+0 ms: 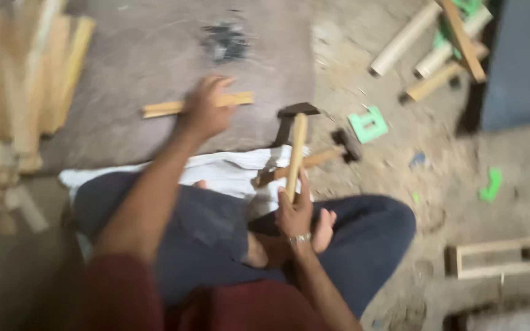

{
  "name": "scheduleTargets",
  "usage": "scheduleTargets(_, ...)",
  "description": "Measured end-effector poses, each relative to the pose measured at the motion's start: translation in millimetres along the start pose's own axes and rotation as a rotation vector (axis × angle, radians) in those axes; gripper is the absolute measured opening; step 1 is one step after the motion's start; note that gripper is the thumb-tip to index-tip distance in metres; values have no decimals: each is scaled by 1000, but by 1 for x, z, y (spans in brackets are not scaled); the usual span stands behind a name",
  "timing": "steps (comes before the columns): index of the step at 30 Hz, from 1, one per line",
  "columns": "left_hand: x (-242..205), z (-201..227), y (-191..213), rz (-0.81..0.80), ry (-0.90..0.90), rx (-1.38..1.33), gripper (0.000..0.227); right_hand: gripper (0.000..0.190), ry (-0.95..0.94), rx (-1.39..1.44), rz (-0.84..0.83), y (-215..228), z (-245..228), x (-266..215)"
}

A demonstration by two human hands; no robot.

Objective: The person sits on the floor and repeatedly hammers nails into small wooden slats using a hammer. They pick up nails from a pile, position them on the wood, and drive them in one by one.

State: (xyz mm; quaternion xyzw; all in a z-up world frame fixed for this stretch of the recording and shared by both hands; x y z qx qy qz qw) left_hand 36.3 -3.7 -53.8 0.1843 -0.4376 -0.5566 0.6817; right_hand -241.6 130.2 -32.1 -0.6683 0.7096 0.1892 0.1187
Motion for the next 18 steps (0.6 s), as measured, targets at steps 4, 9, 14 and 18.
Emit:
scheduleTargets(4,-12,-12,42,-280,100,334,35,73,-201,252,-28,5,10,6)
scheduleTargets(9,9,-17,29,-152,308,167,28,74,-190,430,-66,3,14,14)
scheduleTargets(14,124,34,-79,-112,409,-269,36,75,-277,413,-56,9,31,19)
scheduleTargets(18,212,148,-186,-125,294,-393,61,52,-413,309,-94,10,43,20)
Point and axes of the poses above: each hand's wrist, its own x-axis towards the middle knuckle, its own y-axis out of the back of the hand, z = x × y, the point moved 5 cm from there along x, towards the middle knuckle, and after that the axes turned 2 degrees about x, right-handed, at the moved point
